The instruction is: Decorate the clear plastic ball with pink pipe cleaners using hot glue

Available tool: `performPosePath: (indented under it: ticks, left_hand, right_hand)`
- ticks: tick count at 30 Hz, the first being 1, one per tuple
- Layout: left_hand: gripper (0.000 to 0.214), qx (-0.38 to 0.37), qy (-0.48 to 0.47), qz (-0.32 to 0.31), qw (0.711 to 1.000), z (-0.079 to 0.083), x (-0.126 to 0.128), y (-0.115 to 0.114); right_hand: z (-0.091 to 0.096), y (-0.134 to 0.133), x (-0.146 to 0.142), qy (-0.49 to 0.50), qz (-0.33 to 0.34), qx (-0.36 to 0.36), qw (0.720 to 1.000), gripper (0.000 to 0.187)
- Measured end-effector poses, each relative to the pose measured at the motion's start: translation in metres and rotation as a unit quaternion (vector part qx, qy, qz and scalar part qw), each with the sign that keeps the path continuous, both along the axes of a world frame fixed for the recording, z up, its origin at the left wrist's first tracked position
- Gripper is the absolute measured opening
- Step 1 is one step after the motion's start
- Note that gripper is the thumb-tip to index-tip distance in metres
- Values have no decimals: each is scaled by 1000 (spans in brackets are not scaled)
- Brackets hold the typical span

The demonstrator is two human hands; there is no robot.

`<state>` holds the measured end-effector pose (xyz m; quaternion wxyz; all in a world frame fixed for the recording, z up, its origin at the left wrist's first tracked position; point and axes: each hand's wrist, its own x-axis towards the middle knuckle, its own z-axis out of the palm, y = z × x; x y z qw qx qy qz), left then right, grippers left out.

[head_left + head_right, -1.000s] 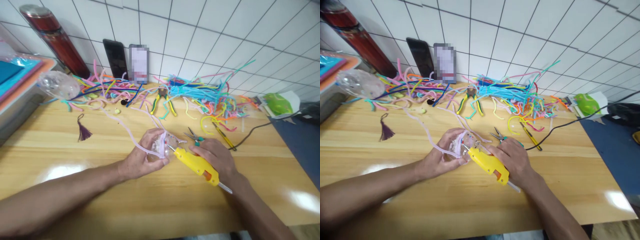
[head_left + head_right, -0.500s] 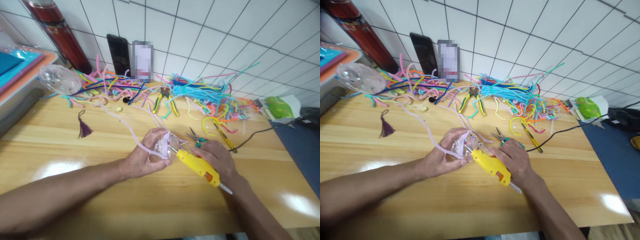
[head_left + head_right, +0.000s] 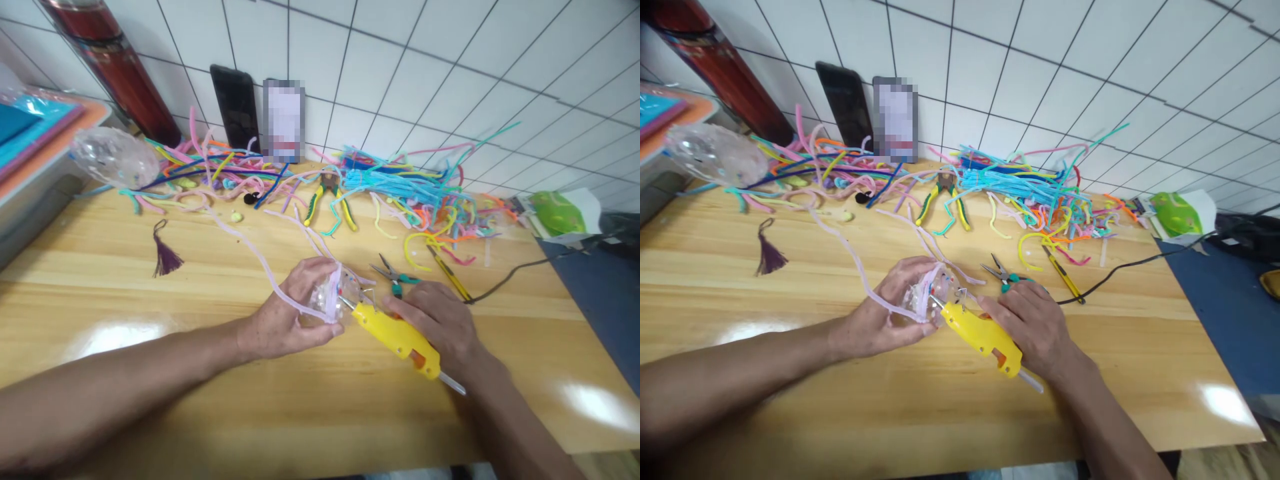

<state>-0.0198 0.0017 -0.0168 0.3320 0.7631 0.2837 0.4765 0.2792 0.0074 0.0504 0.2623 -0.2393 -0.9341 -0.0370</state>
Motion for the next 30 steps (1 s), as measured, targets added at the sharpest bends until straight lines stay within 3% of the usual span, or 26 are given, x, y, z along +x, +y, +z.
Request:
performPosePath:
  ticks: [8,14,23,30]
  left_hand:
    - [89,5,17,-1,1000,-1,-2,0]
    - [89,-1,11,1,1000,0,-1,-1]
    - [90,9,14,4,1000,0,0,-1]
    - [90,0,14,2,1000,1,-1,-2]
  right_hand:
    - [1,0,1,-4,-13,16,1000,55]
    - [8,-6,1,0,-13,-29,999,46]
    - [7,-8,0,-24,-14,-17,999,58]
    - [6,-10,1,-4,-7,-14,1000,49]
